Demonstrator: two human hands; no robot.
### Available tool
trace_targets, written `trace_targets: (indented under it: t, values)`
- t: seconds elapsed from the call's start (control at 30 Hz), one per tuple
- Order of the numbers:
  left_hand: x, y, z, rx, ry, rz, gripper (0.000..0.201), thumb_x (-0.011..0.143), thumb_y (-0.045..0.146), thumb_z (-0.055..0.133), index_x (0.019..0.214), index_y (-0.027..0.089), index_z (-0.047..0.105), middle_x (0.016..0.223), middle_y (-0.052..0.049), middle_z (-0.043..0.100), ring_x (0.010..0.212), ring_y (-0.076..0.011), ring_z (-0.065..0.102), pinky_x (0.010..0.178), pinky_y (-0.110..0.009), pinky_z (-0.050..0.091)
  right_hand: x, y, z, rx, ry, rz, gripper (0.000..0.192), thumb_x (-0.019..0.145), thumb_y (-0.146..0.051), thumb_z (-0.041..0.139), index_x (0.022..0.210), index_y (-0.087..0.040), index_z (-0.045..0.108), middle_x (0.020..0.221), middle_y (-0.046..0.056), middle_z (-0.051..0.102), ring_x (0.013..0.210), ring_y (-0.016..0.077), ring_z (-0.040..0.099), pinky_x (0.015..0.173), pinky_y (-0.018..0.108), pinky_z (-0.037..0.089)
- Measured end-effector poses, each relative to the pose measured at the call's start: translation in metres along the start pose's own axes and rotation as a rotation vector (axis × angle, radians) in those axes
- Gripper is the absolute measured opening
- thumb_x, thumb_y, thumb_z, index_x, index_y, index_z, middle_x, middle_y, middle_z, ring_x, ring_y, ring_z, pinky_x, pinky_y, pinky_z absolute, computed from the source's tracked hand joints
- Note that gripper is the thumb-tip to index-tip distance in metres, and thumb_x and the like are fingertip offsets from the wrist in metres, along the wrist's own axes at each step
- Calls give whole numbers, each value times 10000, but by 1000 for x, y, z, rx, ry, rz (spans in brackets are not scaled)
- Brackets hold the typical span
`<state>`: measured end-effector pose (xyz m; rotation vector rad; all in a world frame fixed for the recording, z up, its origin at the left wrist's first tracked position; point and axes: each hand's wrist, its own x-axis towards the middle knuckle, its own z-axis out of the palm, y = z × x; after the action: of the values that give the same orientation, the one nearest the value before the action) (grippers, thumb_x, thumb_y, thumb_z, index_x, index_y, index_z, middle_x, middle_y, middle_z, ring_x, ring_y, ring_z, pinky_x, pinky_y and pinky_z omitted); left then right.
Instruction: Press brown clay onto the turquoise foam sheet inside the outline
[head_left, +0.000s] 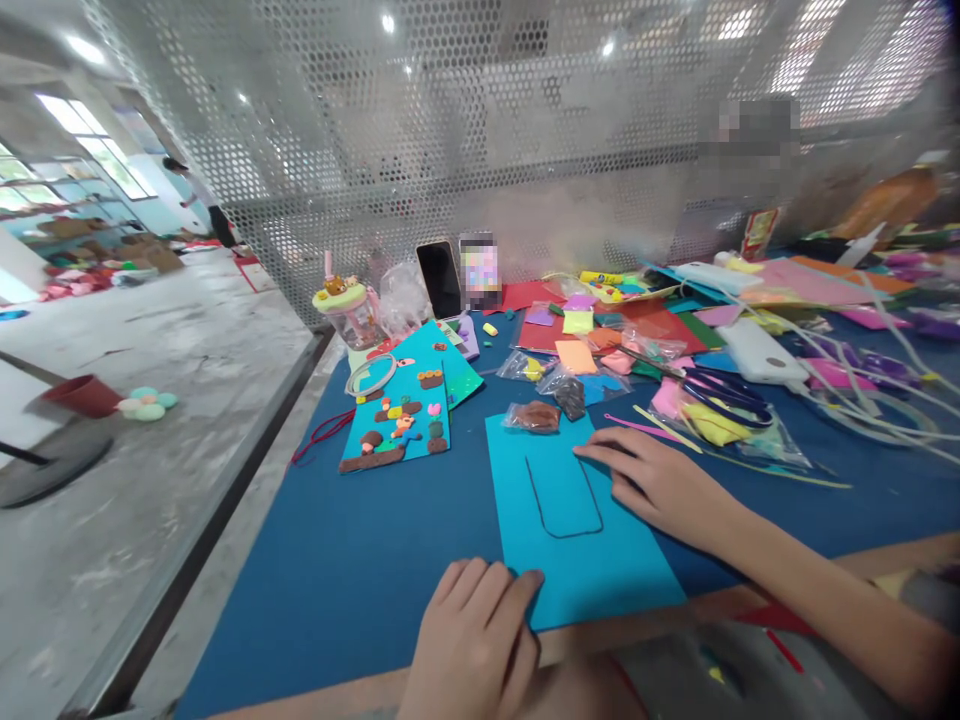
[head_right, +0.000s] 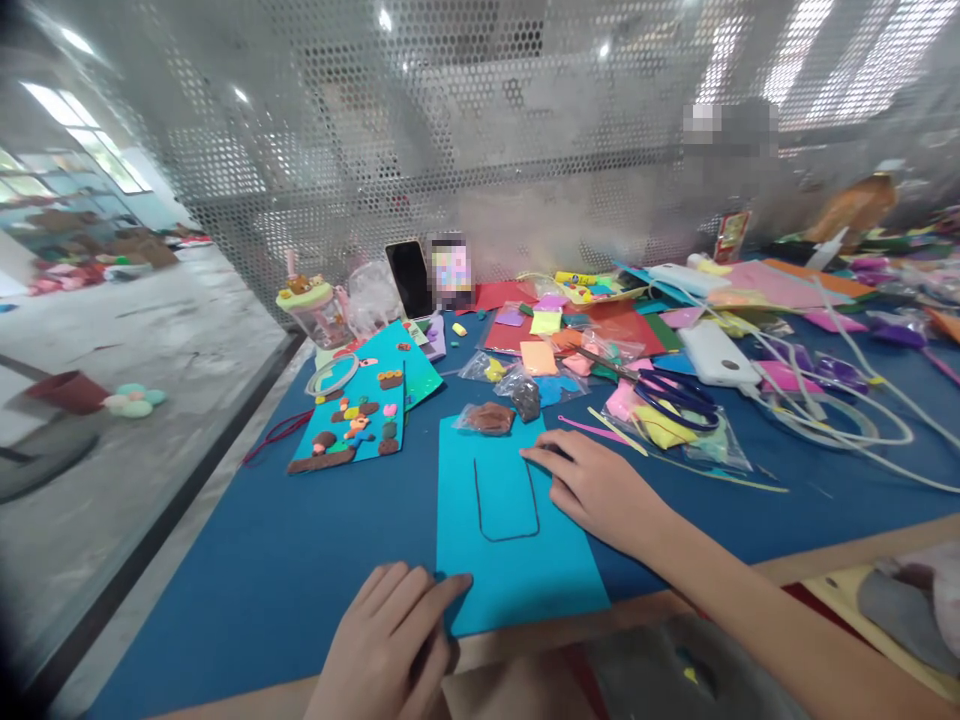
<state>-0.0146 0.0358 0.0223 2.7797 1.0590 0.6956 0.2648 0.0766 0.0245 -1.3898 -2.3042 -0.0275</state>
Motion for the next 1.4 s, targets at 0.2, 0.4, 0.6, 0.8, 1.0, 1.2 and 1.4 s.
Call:
trace_targets:
  t: [0.2, 0.4, 0.6, 0.8, 1.0, 1.2, 1.4]
  values:
    - [-1, 0, 1, 6, 11, 1, 327, 885, 134, 398, 1115, 224, 612, 778, -18, 603, 698, -175, 541, 661, -304, 459, -3, -1, 2, 1, 13, 27, 414, 874, -140, 403, 1220, -203, 622, 1176, 121, 635, 1066, 252, 619, 885, 418, 546]
    - [-1, 2, -2, 12, 49, 14, 333, 890, 135, 385, 1126, 204, 609, 785, -30, 622, 690, -181, 563, 663, -316, 491, -6, -2, 2, 24, 16, 8, 387, 876, -156, 411, 1173, -224, 649, 1170, 118, 637, 1068, 258, 619, 887, 432, 544]
    - [-1, -3, -10, -48, 42, -1, 398, 920, 100, 346, 1272, 202, 501, 997, -51, 678, 846, -168, 642, 786, -309, 542, 0, -7, -7, 195, 61, 140, 364, 911, -230, 418, 1238, -234, 581, 1230, 111, 616, 1150, 259, 581, 977, 450, 486]
    - [50, 10, -8, -142, 333, 20, 279, 937, 93, 443, 1175, 185, 557, 1119, -50, 696, 1018, -147, 657, 889, -266, 548, 26, -57, -11, 1232, 111, 365, 499, 960, -515, 233, 1344, -277, 446, 1395, 93, 526, 1280, 226, 500, 983, 413, 494]
    - [94, 50, 12, 1, 317, 129, 439, 1007, 280, 313, 1334, 17, 440, 1382, -188, 508, 1358, -276, 392, 1094, -457, 414, 67, -73, -31, 1682, 327, 591, 668, 921, -475, 35, 1456, -158, 280, 1500, 105, 378, 1345, 184, 406, 1102, 396, 373]
    - [103, 53, 3, -108, 187, 219, 766, 963, 573, 197, 1404, -43, 310, 1454, -242, 387, 1414, -289, 256, 1137, -446, 340, 84, -66, -40, 1998, 366, 722, 650, 938, -526, 141, 1429, -153, 344, 1484, 79, 419, 1336, 142, 422, 1141, 327, 300]
    - [105, 45, -2, -218, 190, 208, 597, 982, 461, 335, 1402, 37, 346, 1412, -192, 472, 1349, -244, 411, 1100, -393, 410, 85, -64, -40, 2090, 447, 808, 620, 932, -555, 220, 1363, -169, 443, 1438, 60, 487, 1320, 161, 447, 1158, 332, 263]
